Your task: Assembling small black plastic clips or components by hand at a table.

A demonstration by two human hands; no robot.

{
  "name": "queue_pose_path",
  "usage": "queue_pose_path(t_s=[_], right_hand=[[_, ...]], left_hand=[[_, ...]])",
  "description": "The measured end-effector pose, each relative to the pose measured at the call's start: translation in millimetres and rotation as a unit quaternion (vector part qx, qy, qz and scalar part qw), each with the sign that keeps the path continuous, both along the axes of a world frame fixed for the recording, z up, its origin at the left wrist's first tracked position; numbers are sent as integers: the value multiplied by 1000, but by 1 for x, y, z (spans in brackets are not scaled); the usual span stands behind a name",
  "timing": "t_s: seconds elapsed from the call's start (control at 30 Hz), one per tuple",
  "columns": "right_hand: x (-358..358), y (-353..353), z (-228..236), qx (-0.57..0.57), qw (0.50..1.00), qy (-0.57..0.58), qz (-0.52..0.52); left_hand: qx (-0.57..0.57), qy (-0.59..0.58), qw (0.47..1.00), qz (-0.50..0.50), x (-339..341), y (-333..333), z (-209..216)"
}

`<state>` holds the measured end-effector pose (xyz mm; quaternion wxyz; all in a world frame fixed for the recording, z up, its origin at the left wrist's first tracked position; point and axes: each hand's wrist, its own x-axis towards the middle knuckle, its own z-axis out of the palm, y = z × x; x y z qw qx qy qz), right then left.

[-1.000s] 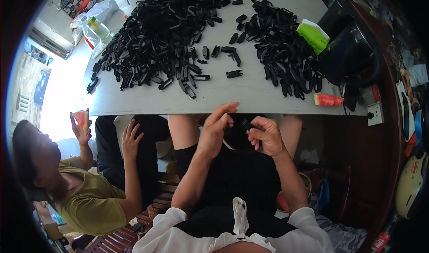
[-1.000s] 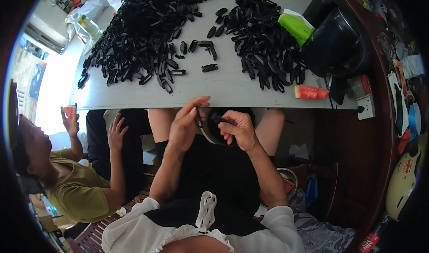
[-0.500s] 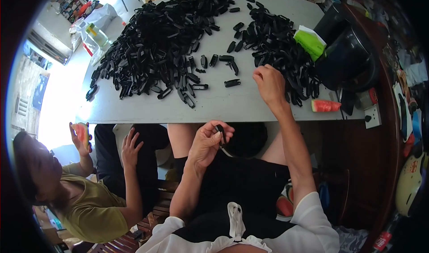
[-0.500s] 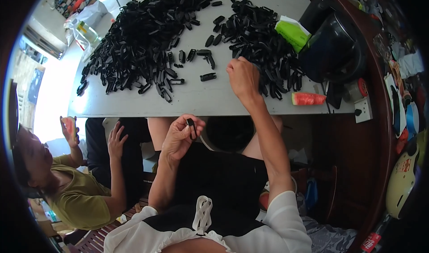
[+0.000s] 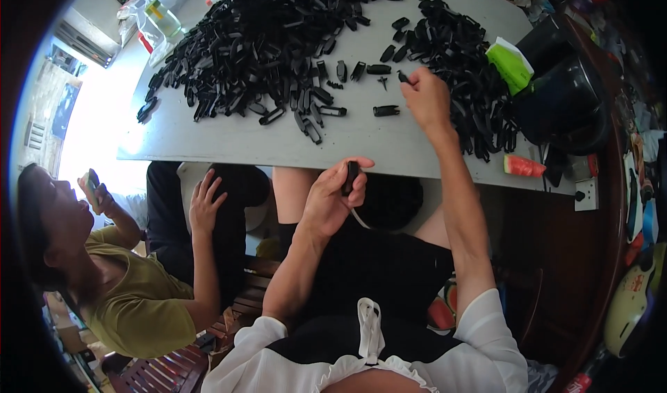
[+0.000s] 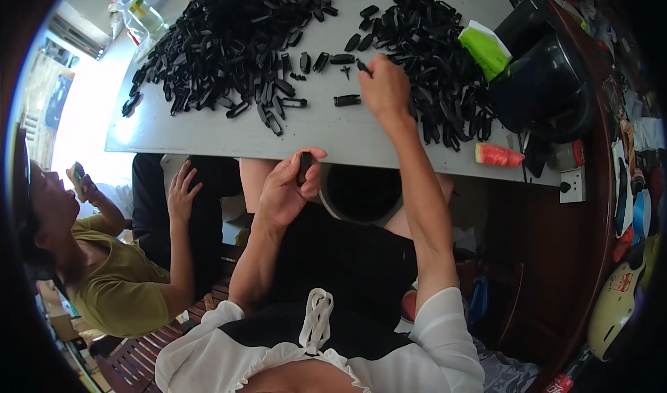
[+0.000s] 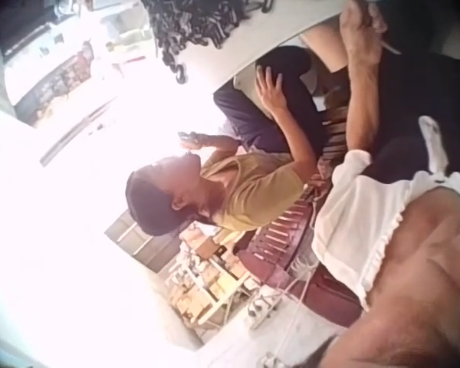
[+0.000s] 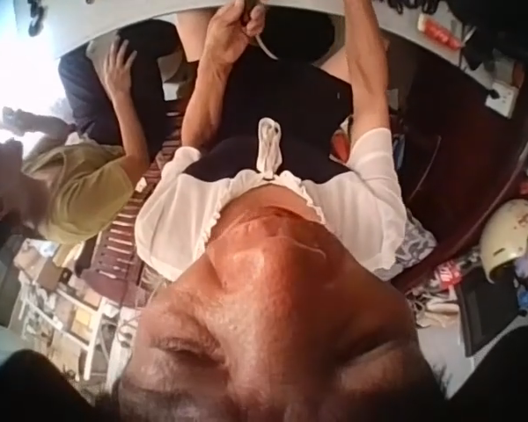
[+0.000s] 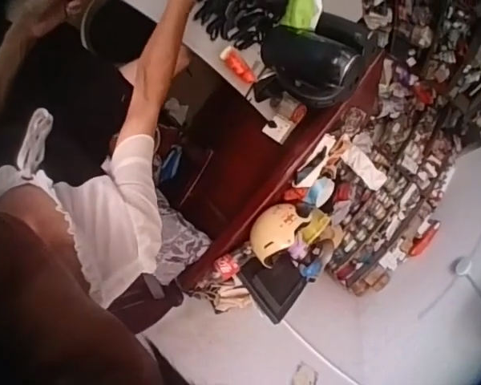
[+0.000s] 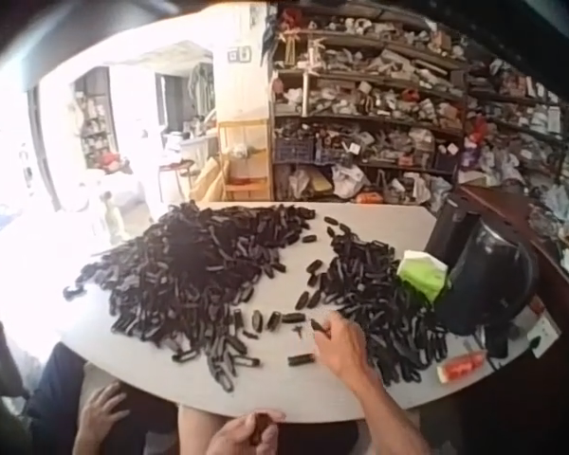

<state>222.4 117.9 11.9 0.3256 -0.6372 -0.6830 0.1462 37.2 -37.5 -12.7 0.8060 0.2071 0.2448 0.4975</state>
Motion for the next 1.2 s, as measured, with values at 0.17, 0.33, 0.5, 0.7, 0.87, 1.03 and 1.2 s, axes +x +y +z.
queue_pose_path(t_s=[0.17,0.33,0.5,0.7,0.87,1.03,1.2], right_hand=[[15,-70,10,-166,925,312,141],[1,-121,0,-14,962,155,225],[2,-139,-1,-78,946,265,171],[12,-151,-17,-64,906,382,168],[22,-139,5,175,916,242,268],[18,-145,-14,110,924,252,265],[39,-138,-11,148,931,280,180]], left_hand=[[12,-21,999,-24,6,5,1],[6,-58,997,-57,12,1,-4],[16,72,997,29,32,-3,7],[18,94,994,50,34,1,12],[-30,-69,996,-43,34,11,7],[-76,-67,995,-4,62,2,-12],[145,331,932,22,60,25,4]])
